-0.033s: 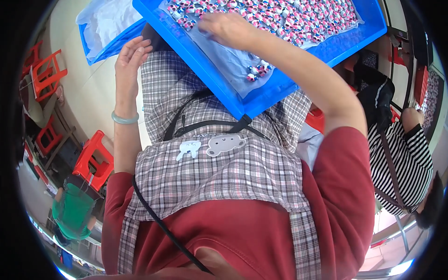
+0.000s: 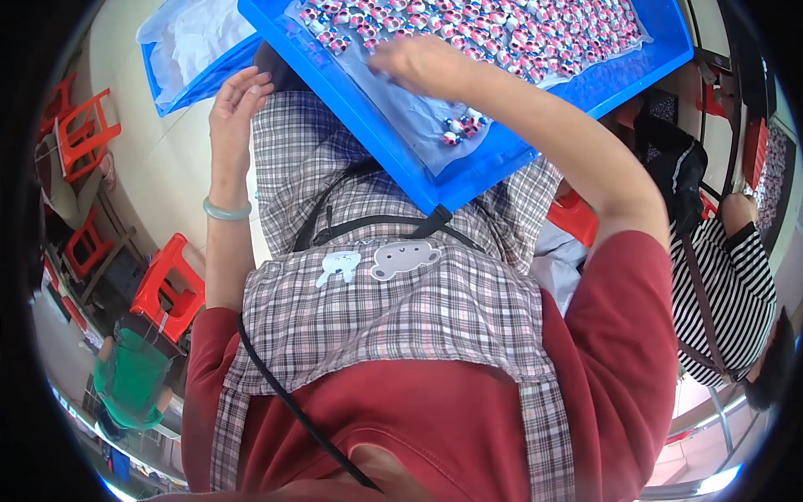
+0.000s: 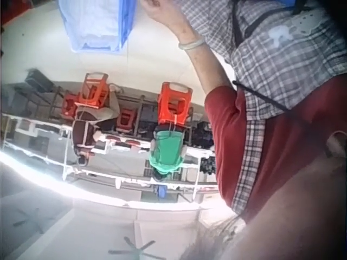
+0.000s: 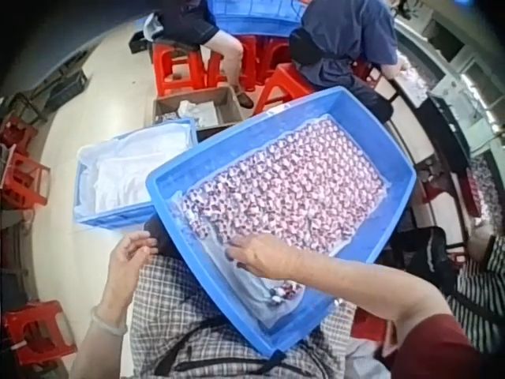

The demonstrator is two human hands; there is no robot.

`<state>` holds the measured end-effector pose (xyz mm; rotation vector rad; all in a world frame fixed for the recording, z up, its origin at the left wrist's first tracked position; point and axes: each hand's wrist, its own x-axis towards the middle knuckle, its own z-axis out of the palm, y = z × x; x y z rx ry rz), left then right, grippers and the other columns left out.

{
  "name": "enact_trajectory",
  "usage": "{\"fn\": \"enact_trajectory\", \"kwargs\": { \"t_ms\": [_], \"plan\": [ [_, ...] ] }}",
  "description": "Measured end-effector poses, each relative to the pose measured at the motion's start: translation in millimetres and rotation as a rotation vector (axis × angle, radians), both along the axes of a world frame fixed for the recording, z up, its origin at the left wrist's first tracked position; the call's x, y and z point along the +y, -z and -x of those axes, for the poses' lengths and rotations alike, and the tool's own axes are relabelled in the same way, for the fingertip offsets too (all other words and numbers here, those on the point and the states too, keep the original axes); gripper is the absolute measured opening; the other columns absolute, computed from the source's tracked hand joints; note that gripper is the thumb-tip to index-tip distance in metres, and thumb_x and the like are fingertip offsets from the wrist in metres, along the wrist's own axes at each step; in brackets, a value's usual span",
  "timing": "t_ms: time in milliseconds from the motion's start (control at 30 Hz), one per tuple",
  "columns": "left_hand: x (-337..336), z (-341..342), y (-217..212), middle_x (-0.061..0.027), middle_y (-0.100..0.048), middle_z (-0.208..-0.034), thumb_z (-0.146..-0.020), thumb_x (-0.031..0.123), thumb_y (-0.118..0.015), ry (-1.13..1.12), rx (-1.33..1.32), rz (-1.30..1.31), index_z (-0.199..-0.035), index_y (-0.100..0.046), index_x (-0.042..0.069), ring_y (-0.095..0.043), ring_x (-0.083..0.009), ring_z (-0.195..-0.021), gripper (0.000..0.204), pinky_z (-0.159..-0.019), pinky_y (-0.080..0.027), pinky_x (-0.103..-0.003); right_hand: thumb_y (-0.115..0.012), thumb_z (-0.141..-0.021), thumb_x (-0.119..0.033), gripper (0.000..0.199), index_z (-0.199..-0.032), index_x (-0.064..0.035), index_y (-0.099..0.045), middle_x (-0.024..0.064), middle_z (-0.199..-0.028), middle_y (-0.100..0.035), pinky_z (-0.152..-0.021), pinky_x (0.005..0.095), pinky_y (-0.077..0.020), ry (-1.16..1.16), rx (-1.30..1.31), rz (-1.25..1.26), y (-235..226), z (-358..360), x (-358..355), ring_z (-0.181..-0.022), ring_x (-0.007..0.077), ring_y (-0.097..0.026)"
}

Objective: The person sorts small toys into containers by hand, inspecting each one before placing it into a blue tray.

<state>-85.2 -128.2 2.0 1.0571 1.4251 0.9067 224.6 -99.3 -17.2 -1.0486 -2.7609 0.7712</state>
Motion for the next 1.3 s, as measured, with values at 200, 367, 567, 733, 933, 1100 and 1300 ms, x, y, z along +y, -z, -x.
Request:
{"fn": "enact_trajectory", "kwargs": {
  "t_ms": [200,367,567,733,933,1100,1300],
  "plan": [
    [-9.0,-0.6,29.7,-0.0117,-0.069,-0.11,-0.095,0.001,-0.058,0.005,0.153,-0.088,-0.122,-0.06,0.0,-0.066,-0.0163,-0.1,0.027,-0.091,-0.052,-0.028,-0.062,-0.08,-0.007,0.023,-0.103,-0.0066,-0.062,0.0114,-0.097,-0.059,-0.077,0.0396,-0.0566,-0.351,-0.379,0.062,11.3,-44.0,-55.7,-0.095,0.0281,-0.064],
    [-8.1,0.6,34.1,-0.011,-0.069,-0.108,-0.095,0.002,-0.058,0.018,0.175,-0.097,-0.12,-0.062,0.0,-0.066,-0.0161,-0.099,0.025,-0.091,-0.053,-0.028,-0.061,-0.081,-0.007,0.016,-0.096,-0.0045,-0.064,0.0123,-0.096,-0.059,-0.076,0.0386,-0.057,-0.489,-0.441,0.049,31.2,-48.1,-63.6,-0.091,0.0287,-0.065],
    [-12.2,-2.2,44.7,-0.0086,-0.071,-0.103,-0.093,0.0,-0.059,-0.014,0.261,-0.131,-0.115,-0.064,0.002,-0.067,-0.0146,-0.094,0.022,-0.086,-0.054,-0.028,-0.066,-0.081,-0.011,0.014,-0.093,-0.0032,-0.062,0.0138,-0.094,-0.061,-0.07,0.0426,-0.0565,-0.26,-0.345,0.167,14.4,-34.3,-46.4,-0.082,0.0325,-0.067],
    [-13.9,-10.4,42.0,-0.0092,-0.071,-0.102,-0.092,-0.001,-0.059,-0.042,0.318,-0.158,-0.113,-0.064,0.002,-0.067,-0.015,-0.092,0.022,-0.083,-0.054,-0.027,-0.068,-0.078,-0.008,0.014,-0.086,-0.0026,-0.059,0.0134,-0.087,-0.061,-0.07,0.0442,-0.0547,-0.032,0.09,0.306,20.0,2.9,-25.2,-0.08,0.0327,-0.066],
    [-15.0,-13.4,37.8,-0.0085,-0.071,-0.101,-0.092,-0.001,-0.058,-0.043,0.351,-0.185,-0.112,-0.064,0.002,-0.068,-0.0148,-0.09,0.021,-0.081,-0.055,-0.027,-0.069,-0.08,-0.008,0.014,-0.088,-0.0066,-0.057,0.0096,-0.086,-0.06,-0.071,0.0386,-0.057,0.166,0.345,0.046,32.4,34.8,3.7,-0.078,0.0299,-0.066],
    [-14.3,-15.8,36.7,-0.0088,-0.07,-0.1,-0.092,-0.001,-0.058,-0.036,0.381,-0.218,-0.112,-0.064,0.002,-0.068,-0.0153,-0.089,0.021,-0.08,-0.055,-0.027,-0.067,-0.084,-0.009,0.015,-0.096,-0.007,-0.057,0.0089,-0.094,-0.059,-0.071,0.0389,-0.0579,0.116,0.325,-0.009,51.2,37.2,17.9,-0.082,0.0291,-0.066],
    [-15.5,-15.3,37.4,-0.0091,-0.07,-0.1,-0.092,-0.001,-0.058,-0.046,0.392,-0.225,-0.111,-0.064,0.002,-0.068,-0.0157,-0.089,0.021,-0.079,-0.055,-0.028,-0.06,-0.085,-0.008,0.022,-0.107,-0.0086,-0.061,0.0059,-0.102,-0.061,-0.073,0.0366,-0.0585,0.04,0.173,-0.271,53.9,40.8,14.9,-0.084,0.0257,-0.068]
  ]
}}
